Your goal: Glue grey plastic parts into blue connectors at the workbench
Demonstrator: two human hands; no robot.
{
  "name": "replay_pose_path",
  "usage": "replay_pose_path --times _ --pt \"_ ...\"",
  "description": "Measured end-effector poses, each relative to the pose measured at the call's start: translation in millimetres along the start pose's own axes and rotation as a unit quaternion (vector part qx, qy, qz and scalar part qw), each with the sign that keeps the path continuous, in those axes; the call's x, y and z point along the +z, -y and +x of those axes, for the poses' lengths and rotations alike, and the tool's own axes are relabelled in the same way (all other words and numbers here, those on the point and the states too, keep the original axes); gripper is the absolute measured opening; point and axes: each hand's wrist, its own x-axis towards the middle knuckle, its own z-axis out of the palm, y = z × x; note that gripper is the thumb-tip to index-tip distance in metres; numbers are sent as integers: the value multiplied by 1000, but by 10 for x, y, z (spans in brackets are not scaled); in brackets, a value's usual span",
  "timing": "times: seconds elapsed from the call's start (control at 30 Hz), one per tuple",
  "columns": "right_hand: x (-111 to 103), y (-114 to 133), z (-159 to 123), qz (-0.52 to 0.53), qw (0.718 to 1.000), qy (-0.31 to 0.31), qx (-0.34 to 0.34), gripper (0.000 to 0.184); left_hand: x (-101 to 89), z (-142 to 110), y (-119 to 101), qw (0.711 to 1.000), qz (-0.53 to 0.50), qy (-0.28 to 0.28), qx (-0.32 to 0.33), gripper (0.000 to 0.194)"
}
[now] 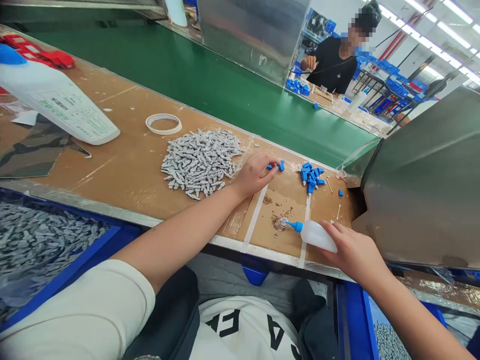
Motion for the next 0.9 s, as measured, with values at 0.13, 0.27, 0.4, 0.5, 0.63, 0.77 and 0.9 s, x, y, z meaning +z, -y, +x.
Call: replay_pose_path --times 0.13,0.27,0.4,0.5,0.63,0.77,0.9 --pt "-30 -23 22 -18 1000 -9 -11 46 -2 5 -6 1000 2 10 -4 16" --pt "-39 -32 39 -26 999 -18 -16 48 -8 8 -9 1000 6 20 -15 17" --pt "-53 -31 34 -31 999 -29 -19 46 -10 8 -11 1000 6 20 -21 17" --pt "-58 -28 24 -34 999 -34 -16 46 -5 7 -6 999 10 23 -23 17" --pt "-46 -26 3 -24 999 -36 -12 47 6 0 9 1000 1 9 -9 16" --pt "-6 -29 -31 -6 999 -37 4 47 14 -4 16 1000 -8 -10 7 14" --pt "54 -18 -56 24 999 -36 25 47 2 1 -1 1000 -7 -9 3 15"
